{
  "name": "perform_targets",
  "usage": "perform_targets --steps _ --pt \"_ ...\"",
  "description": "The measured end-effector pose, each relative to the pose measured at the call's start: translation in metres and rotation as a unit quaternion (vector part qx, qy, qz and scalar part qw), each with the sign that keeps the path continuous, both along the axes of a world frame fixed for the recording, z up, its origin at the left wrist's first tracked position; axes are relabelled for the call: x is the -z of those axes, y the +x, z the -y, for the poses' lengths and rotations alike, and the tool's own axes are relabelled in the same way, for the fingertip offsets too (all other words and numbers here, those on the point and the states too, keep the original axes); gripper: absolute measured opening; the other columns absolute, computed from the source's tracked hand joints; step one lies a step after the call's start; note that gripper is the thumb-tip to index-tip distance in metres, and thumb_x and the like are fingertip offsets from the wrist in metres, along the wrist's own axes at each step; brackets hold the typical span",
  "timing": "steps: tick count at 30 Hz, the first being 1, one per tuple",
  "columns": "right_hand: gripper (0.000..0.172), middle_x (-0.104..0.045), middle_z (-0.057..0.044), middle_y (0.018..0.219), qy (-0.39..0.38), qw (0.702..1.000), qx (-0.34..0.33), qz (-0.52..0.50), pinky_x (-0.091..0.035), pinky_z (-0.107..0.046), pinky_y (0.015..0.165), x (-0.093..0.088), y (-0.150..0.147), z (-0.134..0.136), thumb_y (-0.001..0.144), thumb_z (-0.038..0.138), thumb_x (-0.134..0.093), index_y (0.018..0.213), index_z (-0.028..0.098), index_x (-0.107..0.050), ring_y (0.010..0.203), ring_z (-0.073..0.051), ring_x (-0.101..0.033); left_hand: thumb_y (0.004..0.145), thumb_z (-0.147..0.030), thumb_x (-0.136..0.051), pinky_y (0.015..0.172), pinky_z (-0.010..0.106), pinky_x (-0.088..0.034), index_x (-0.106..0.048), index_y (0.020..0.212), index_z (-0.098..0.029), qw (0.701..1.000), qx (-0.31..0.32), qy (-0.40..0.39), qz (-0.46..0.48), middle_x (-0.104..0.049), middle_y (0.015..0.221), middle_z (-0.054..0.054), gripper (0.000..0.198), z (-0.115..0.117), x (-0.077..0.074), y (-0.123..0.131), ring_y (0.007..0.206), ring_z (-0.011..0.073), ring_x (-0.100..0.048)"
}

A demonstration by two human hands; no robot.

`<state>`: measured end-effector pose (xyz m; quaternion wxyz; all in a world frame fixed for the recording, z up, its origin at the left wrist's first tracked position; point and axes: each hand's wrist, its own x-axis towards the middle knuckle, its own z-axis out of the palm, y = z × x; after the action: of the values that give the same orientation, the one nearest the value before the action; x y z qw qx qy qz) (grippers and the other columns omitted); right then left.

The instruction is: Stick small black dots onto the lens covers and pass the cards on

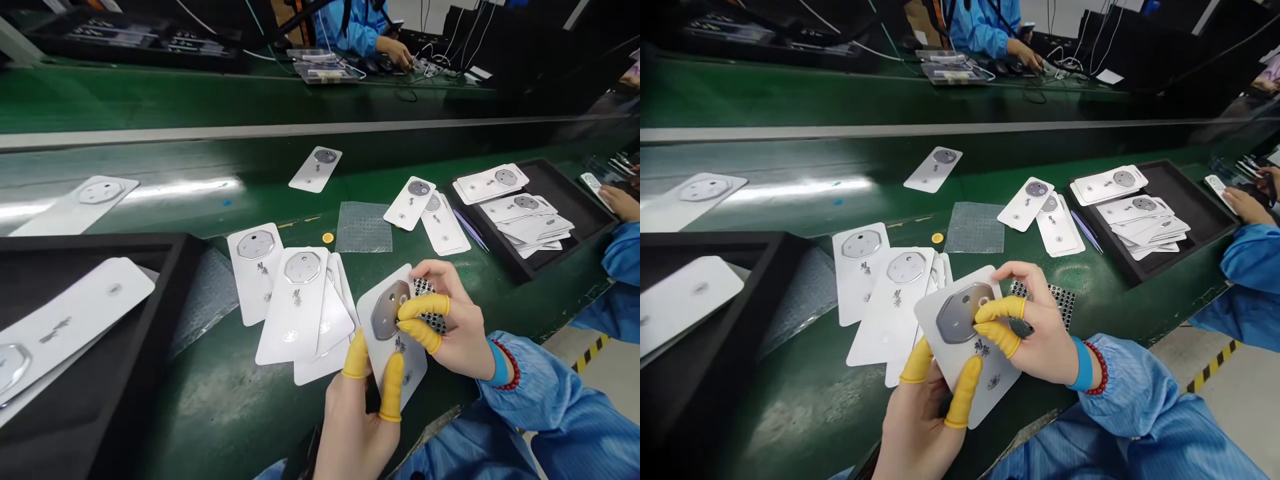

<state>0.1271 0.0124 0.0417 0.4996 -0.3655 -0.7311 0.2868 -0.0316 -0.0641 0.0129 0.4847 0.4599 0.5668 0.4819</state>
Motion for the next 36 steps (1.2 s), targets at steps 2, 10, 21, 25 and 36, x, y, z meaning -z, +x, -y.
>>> perform_targets --steps 2,10,21,25,36 --pt "0.008 -0.050 -0.007 0.118 0.012 1.000 -0.003 -0.001 -0.051 -0.050 0.099 0.000 0.002 0.000 0.089 0.021 -0.068 0.092 0.028 -0.068 0.112 -0.026 -0.056 0.076 -0.028 -0.077 0.080 0.038 -0.059 -0.065 0.126 -0.023 1.000 -0.012 -0.006 -0.017 -0.077 0.089 0.010 0.052 0.004 0.005 -0.001 0.083 0.0294 -0.074" --pt "0.030 -0.051 -0.007 0.116 -0.072 0.991 -0.046 -0.102 -0.061 -0.038 0.081 0.001 0.003 -0.001 0.089 0.038 -0.069 0.099 0.029 -0.043 0.096 -0.019 -0.063 0.079 -0.013 -0.070 0.068 0.027 -0.059 -0.075 0.110 -0.028 0.990 0.015 0.113 -0.086 -0.080 0.088 0.005 0.035 0.001 -0.012 0.003 0.073 0.0235 -0.076" --pt "0.053 -0.066 0.007 0.078 -0.254 0.925 -0.187 -0.211 -0.054 -0.018 0.059 -0.013 0.007 -0.003 0.078 0.011 -0.080 0.103 0.027 -0.036 0.058 -0.006 -0.064 0.084 -0.006 -0.064 0.075 0.024 -0.061 -0.052 0.139 -0.028 0.971 0.027 0.206 -0.116 -0.078 0.106 0.004 0.061 0.005 -0.002 0.001 0.082 0.0193 -0.077" --pt "0.054 -0.067 0.008 0.078 -0.270 0.917 -0.180 -0.233 -0.054 -0.017 0.062 -0.011 0.004 -0.004 0.076 0.004 -0.079 0.099 0.027 -0.036 0.064 -0.006 -0.067 0.087 -0.010 -0.064 0.079 0.025 -0.061 -0.050 0.141 -0.032 0.983 0.042 0.165 -0.067 -0.079 0.105 0.002 0.060 0.004 -0.006 0.002 0.088 0.0197 -0.077" --pt "0.057 -0.067 0.007 0.083 -0.358 0.875 -0.172 -0.277 -0.055 -0.017 0.066 -0.003 0.001 -0.003 0.075 0.013 -0.082 0.097 0.027 -0.031 0.066 -0.006 -0.068 0.081 -0.036 -0.075 0.073 0.029 -0.063 -0.065 0.128 -0.024 0.998 0.054 0.017 0.021 -0.078 0.101 0.008 0.050 0.008 0.007 -0.008 0.087 0.0261 -0.076"
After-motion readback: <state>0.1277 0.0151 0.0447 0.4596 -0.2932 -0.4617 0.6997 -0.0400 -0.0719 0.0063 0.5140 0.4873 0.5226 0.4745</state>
